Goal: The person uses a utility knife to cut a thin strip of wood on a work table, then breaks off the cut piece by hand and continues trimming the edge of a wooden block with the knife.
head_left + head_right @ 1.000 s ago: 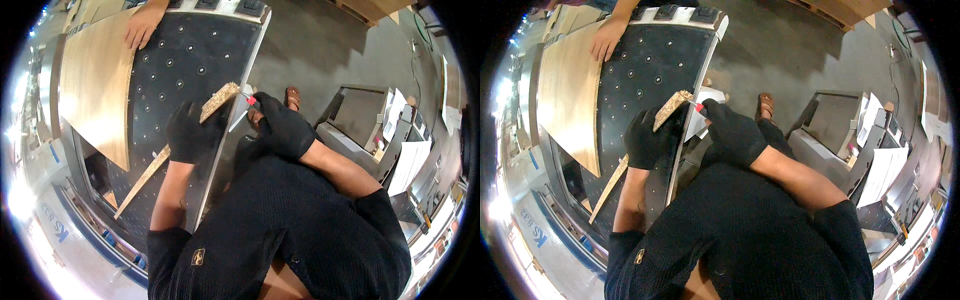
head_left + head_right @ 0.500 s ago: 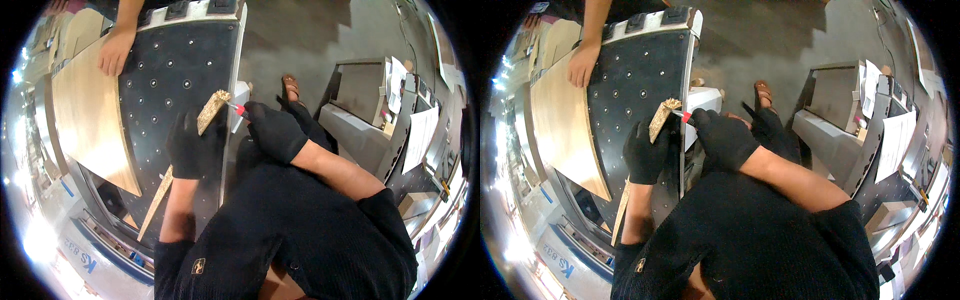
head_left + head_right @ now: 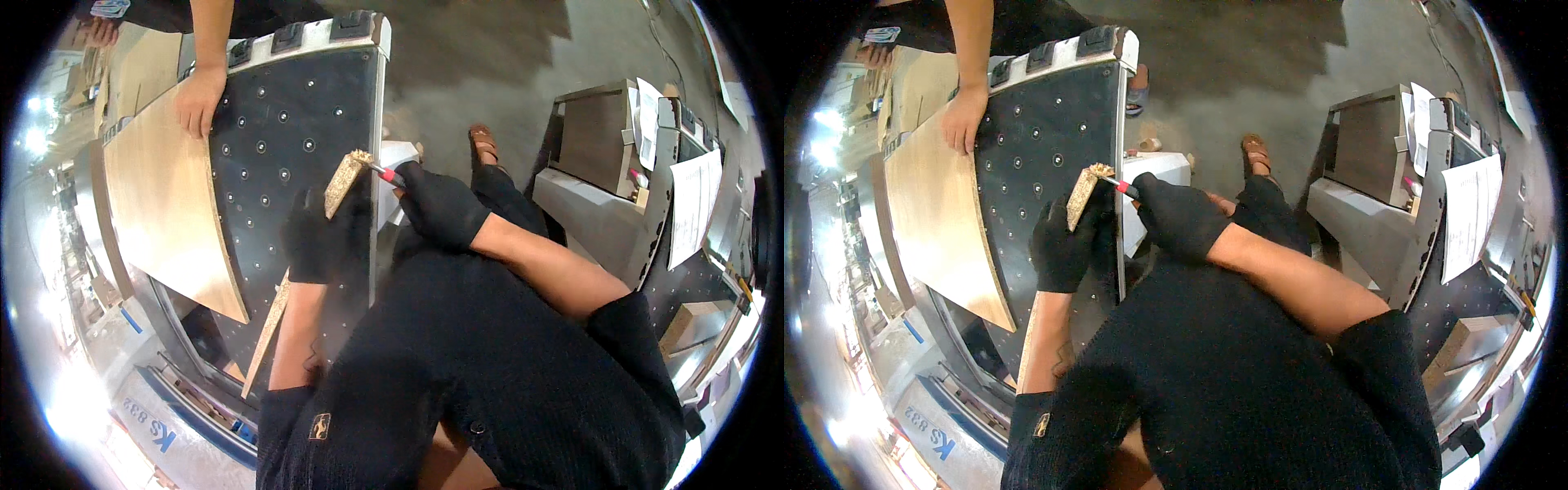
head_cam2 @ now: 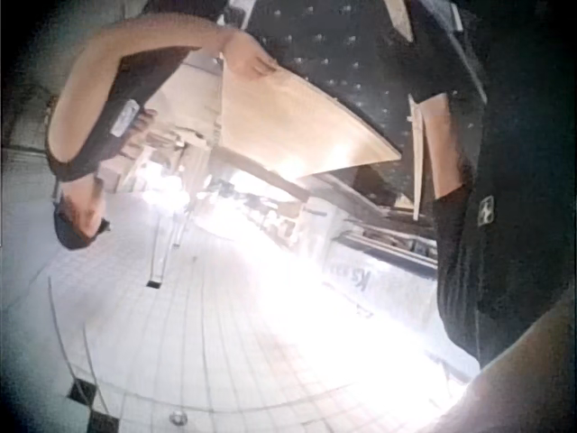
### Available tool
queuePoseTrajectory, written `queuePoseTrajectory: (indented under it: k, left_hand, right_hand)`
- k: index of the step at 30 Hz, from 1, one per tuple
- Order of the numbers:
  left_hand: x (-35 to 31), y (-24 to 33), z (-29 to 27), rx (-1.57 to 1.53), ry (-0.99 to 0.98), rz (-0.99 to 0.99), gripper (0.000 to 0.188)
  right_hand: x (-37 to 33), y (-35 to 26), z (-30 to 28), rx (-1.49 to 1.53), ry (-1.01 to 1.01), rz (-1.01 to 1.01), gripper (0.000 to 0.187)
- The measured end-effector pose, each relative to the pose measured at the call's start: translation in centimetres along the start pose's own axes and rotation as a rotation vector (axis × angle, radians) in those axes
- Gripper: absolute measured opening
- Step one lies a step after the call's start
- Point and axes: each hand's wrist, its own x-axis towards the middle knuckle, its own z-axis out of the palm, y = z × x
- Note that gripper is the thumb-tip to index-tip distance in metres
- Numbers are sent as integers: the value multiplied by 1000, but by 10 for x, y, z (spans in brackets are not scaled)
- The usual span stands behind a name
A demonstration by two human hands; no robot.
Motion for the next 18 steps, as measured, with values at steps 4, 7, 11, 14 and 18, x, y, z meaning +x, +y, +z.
queuePoseTrajectory:
  k: [4,7,11,14,18]
  left_hand:
    - [5,11,-6,-82,-28,-31,43]
    - [5,9,-8,-9,-43,-14,42]
    - [6,12,-8,-26,-40,14,37]
    - [5,10,-1,34,62,85,35]
    - [8,14,-6,-46,28,62,33]
  right_hand:
    - [6,5,-9,-197,-14,-58,26]
    - [5,7,-1,-189,52,-80,27]
    - [8,11,7,-140,-27,-26,27]
    - [11,16,14,-39,-46,50,24]
    - [9,26,23,-46,58,-84,22]
